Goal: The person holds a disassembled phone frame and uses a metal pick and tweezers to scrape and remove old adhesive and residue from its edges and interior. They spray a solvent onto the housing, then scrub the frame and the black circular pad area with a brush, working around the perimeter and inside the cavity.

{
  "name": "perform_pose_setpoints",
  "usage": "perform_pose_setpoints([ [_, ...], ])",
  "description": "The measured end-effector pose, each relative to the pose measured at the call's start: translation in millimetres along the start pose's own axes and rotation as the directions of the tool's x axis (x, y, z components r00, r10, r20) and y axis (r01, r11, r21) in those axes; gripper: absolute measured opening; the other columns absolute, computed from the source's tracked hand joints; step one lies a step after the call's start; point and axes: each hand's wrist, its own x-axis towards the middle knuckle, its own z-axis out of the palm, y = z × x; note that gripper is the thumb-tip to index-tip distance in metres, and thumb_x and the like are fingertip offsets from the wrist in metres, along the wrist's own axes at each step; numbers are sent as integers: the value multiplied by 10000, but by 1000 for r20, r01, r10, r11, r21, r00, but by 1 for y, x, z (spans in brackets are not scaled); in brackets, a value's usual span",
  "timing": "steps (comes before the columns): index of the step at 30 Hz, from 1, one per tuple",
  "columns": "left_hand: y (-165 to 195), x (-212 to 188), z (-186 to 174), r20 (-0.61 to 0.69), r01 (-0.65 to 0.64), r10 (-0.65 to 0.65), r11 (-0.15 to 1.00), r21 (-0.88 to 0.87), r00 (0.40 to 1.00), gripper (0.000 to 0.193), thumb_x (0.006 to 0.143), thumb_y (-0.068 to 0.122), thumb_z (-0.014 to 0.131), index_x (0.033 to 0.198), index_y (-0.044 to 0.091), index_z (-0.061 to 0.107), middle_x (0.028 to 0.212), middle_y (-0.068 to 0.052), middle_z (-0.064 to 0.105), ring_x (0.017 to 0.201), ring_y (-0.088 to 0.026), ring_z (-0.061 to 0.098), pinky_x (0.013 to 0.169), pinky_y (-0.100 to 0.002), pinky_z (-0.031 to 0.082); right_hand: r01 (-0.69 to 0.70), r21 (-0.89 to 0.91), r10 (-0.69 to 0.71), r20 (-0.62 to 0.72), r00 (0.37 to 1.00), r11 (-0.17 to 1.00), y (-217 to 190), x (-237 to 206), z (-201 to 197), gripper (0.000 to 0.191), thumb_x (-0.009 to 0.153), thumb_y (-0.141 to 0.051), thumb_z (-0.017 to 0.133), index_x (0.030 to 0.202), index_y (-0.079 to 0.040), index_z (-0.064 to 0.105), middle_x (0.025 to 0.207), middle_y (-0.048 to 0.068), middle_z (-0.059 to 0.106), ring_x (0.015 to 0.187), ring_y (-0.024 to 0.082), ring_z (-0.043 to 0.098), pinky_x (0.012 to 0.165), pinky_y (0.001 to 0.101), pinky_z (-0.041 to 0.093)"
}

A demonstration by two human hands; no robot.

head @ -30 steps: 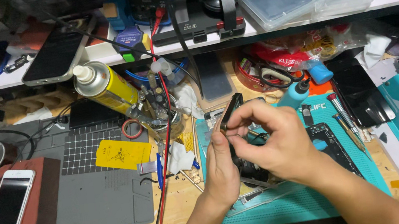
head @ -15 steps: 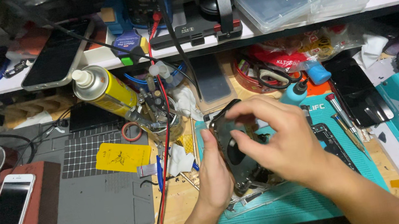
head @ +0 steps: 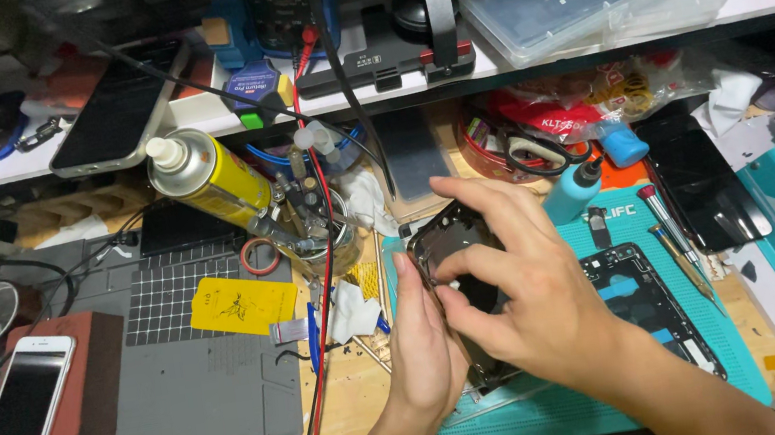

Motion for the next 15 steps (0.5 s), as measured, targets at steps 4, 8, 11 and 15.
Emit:
perform_pose_setpoints([
  [4, -7, 1, -8, -41, -5, 6, 1000, 14, 999, 621, 1094, 469, 253, 1429, -5, 475, 1376, -133, 582, 1286, -197, 544, 1129, -355, 416, -23, 23, 23, 13, 1000, 999, -1, 0, 0, 126, 740, -80, 772, 808, -39, 674, 1486, 200, 544, 1371, 430, 506, 1127, 486, 411],
  [8, -13, 0, -19, -38, -18, 18, 1000, 5, 999, 600, 1097, 465, 263, 1426, 11, 478, 1370, -125, 581, 1268, -190, 544, 1122, -364, 420, -21, -5, 21, -11, 1000, 1000, 0, 3, -4, 144, 705, -60, 761, 783, -28, 644, 1479, 201, 543, 1362, 432, 505, 1121, 500, 406],
  [11, -15, -2, -25, 121, -17, 29, 994, -105, 992, 574, 1174, 458, 239, 1393, -15, 480, 1337, -140, 569, 1248, -219, 549, 1145, -394, 438, 31, -77, -36, -52, 998, 997, 2, 5, -5, 166, 710, -56, 764, 804, -22, 630, 1458, 204, 545, 1347, 431, 507, 1116, 509, 414],
  [15, -11, -3, -21, 181, 99, -63, 976, -194, 981, 578, 1164, 471, 204, 1403, 13, 463, 1340, -141, 565, 1263, -242, 568, 1137, -423, 464, 138, -195, -149, -42, 988, 971, 4, 5, -6, 182, 751, -49, 777, 878, -11, 652, 1403, 198, 562, 1306, 422, 536, 1072, 518, 438],
])
